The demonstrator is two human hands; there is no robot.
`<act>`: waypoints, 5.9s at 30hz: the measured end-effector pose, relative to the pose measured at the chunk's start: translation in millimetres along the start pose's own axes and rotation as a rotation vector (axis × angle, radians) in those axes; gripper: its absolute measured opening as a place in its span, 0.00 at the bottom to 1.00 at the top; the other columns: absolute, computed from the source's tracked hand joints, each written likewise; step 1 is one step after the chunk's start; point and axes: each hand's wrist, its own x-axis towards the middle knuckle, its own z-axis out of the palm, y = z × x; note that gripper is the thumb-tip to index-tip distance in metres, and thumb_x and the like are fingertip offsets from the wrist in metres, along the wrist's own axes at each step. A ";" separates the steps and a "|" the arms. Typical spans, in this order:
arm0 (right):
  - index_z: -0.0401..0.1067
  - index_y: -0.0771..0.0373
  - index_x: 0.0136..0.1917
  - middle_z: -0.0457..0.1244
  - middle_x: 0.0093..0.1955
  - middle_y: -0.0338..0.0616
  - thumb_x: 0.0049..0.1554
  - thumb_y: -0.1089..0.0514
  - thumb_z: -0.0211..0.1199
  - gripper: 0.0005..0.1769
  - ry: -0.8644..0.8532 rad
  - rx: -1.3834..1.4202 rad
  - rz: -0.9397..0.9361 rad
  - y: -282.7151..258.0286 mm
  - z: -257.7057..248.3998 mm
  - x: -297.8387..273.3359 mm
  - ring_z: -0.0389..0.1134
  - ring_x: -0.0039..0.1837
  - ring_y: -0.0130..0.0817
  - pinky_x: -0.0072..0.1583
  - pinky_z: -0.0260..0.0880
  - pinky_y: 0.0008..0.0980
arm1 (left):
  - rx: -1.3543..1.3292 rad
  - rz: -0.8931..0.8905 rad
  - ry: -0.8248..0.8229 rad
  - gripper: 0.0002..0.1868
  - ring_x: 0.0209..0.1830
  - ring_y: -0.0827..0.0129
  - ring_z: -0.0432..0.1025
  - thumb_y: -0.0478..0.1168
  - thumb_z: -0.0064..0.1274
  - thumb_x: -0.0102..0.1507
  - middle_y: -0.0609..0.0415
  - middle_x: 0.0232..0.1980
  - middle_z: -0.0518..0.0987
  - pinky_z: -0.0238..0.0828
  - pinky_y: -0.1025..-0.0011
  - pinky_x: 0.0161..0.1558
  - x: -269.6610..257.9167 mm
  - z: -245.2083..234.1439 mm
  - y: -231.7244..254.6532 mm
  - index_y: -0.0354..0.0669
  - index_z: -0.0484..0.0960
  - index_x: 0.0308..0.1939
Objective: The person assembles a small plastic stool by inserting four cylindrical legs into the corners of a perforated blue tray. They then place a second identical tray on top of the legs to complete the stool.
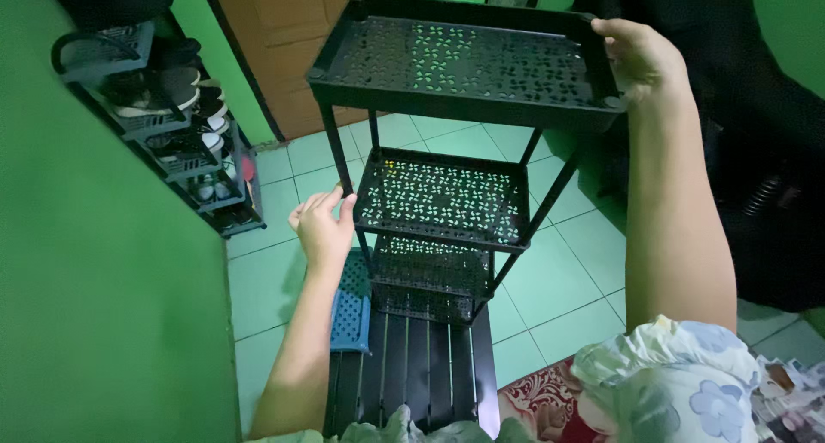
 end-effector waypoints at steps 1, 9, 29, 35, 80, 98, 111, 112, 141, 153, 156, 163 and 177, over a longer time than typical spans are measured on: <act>0.77 0.62 0.50 0.69 0.54 0.45 0.51 0.52 0.72 0.16 -0.003 0.030 0.002 0.9 -1.3 1.8 0.67 0.60 0.37 0.71 0.53 0.40 | -0.002 0.013 0.011 0.13 0.50 0.63 0.75 0.47 0.61 0.64 0.53 0.41 0.84 0.55 0.56 0.59 -0.5 0.1 -0.5 0.46 0.88 0.47; 0.74 0.59 0.43 0.66 0.43 0.36 0.53 0.55 0.71 0.09 0.035 0.027 0.088 5.9 -9.5 12.9 0.63 0.54 0.33 0.68 0.49 0.39 | 0.029 0.028 0.003 0.12 0.48 0.63 0.75 0.46 0.61 0.64 0.54 0.39 0.83 0.55 0.55 0.59 -1.4 -2.3 1.1 0.49 0.88 0.48; 0.70 0.69 0.62 0.64 0.51 0.47 0.65 0.44 0.64 0.25 -0.494 -0.078 0.014 -28.7 -38.8 -93.1 0.62 0.52 0.35 0.68 0.61 0.42 | 0.001 0.055 0.040 0.11 0.50 0.64 0.75 0.46 0.61 0.65 0.54 0.41 0.83 0.55 0.56 0.60 -0.4 -1.6 -1.9 0.50 0.88 0.49; 0.72 0.67 0.56 0.66 0.48 0.45 0.58 0.51 0.69 0.20 -0.374 0.066 -0.012 -21.5 -30.2 -96.7 0.65 0.52 0.38 0.73 0.59 0.49 | -0.028 0.054 0.037 0.11 0.49 0.64 0.76 0.46 0.61 0.65 0.54 0.40 0.83 0.55 0.56 0.60 -1.1 -3.2 0.2 0.51 0.88 0.50; 0.72 0.70 0.64 0.68 0.56 0.42 0.65 0.62 0.64 0.16 0.174 -0.221 -0.248 265.9 -5.5 -235.3 0.68 0.57 0.26 0.60 0.70 0.26 | -0.386 -0.013 -0.019 0.14 0.51 0.50 0.80 0.39 0.58 0.67 0.41 0.52 0.84 0.75 0.62 0.54 -46.5 30.7 -43.8 0.33 0.83 0.53; 0.57 0.63 0.79 0.64 0.67 0.52 0.64 0.63 0.62 0.32 0.284 -0.304 -0.251 312.9 -1.7 -265.3 0.66 0.68 0.38 0.68 0.68 0.36 | -0.179 0.015 -0.369 0.46 0.81 0.44 0.52 0.57 0.52 0.67 0.37 0.80 0.57 0.50 0.41 0.71 -90.7 18.5 -64.2 0.35 0.51 0.79; 0.64 0.68 0.69 0.63 0.66 0.61 0.56 0.56 0.65 0.31 0.226 -0.620 -0.151 420.9 79.4 -408.1 0.65 0.68 0.56 0.69 0.63 0.45 | 0.259 -0.343 -0.847 0.62 0.83 0.40 0.21 0.62 0.61 0.59 0.38 0.84 0.27 0.28 0.27 0.70 -245.5 -45.1 -72.5 0.46 0.33 0.80; 0.64 0.67 0.68 0.63 0.66 0.61 0.53 0.57 0.65 0.31 0.186 -0.626 -0.199 420.7 84.8 -419.7 0.64 0.69 0.56 0.70 0.63 0.44 | 0.275 -0.355 -0.851 0.62 0.83 0.40 0.20 0.62 0.61 0.59 0.38 0.84 0.27 0.27 0.27 0.71 -257.0 -50.5 -70.6 0.47 0.32 0.81; 0.54 0.61 0.77 0.38 0.84 0.50 0.55 0.47 0.65 0.42 -0.321 -0.971 -0.158 337.9 67.0 -538.4 0.35 0.85 0.50 0.77 0.41 0.55 | 0.451 -0.380 -0.765 0.60 0.83 0.42 0.21 0.62 0.60 0.60 0.43 0.84 0.25 0.26 0.25 0.71 -368.2 -134.1 -0.4 0.57 0.33 0.82; 0.53 0.60 0.78 0.36 0.85 0.48 0.57 0.45 0.64 0.42 -0.353 -0.976 -0.097 325.7 67.0 -532.6 0.34 0.85 0.47 0.78 0.39 0.55 | 0.453 -0.375 -0.790 0.58 0.83 0.41 0.20 0.64 0.57 0.62 0.41 0.83 0.22 0.26 0.24 0.70 -360.0 -131.6 0.4 0.60 0.32 0.82; 0.53 0.60 0.78 0.37 0.85 0.48 0.57 0.45 0.64 0.42 -0.346 -0.995 -0.117 330.4 63.6 -529.6 0.34 0.85 0.48 0.78 0.39 0.55 | 0.454 -0.365 -0.777 0.57 0.83 0.41 0.21 0.63 0.57 0.61 0.42 0.84 0.23 0.26 0.25 0.70 -357.2 -126.0 2.3 0.61 0.33 0.82; 0.54 0.59 0.78 0.37 0.85 0.49 0.56 0.46 0.65 0.42 -0.302 -0.980 -0.084 347.5 64.1 -515.5 0.34 0.85 0.49 0.77 0.40 0.57 | 0.418 -0.339 -0.793 0.58 0.83 0.39 0.22 0.64 0.58 0.61 0.41 0.83 0.23 0.26 0.23 0.69 -344.6 -111.1 -2.8 0.60 0.34 0.82; 0.59 0.64 0.74 0.42 0.83 0.56 0.55 0.50 0.67 0.38 -0.099 -0.953 -0.115 365.3 108.4 -437.0 0.40 0.84 0.55 0.75 0.45 0.59 | 0.313 -0.213 -0.794 0.59 0.83 0.36 0.22 0.63 0.59 0.59 0.39 0.83 0.24 0.27 0.22 0.68 -247.4 -55.8 -56.1 0.56 0.36 0.81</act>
